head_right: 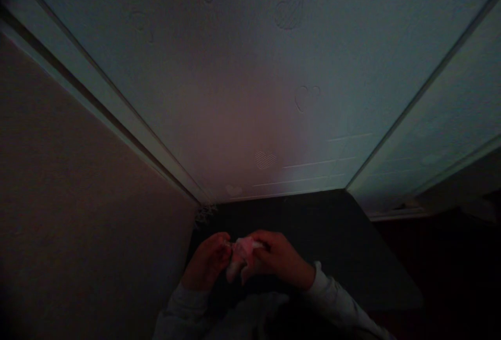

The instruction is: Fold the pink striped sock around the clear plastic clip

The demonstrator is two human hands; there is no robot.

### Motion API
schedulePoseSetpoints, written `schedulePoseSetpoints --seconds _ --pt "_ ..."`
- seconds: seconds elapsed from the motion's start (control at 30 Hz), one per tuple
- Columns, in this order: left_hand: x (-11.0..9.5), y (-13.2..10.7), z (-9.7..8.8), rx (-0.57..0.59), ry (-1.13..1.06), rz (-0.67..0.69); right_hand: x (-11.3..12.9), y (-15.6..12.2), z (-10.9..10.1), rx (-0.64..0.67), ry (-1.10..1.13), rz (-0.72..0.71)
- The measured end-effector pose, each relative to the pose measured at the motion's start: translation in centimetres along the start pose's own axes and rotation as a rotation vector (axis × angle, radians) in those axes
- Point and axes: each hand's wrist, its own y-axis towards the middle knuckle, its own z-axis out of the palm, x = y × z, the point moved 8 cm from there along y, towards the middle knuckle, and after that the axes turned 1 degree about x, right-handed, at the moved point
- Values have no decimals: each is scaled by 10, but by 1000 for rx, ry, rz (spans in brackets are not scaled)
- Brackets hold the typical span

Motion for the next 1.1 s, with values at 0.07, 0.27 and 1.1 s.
schedulePoseSetpoints --seconds 0.07,0.27,1.1 --pt "1 1 2 11 20 -3 -1 0 -2 -43 -34 6" --pt "7 5 7 71 18 10 -6 -1 -5 -163 -79 -1" --pt "-5 8 -5 17 608 161 9 -2 22 18 -105 -203"
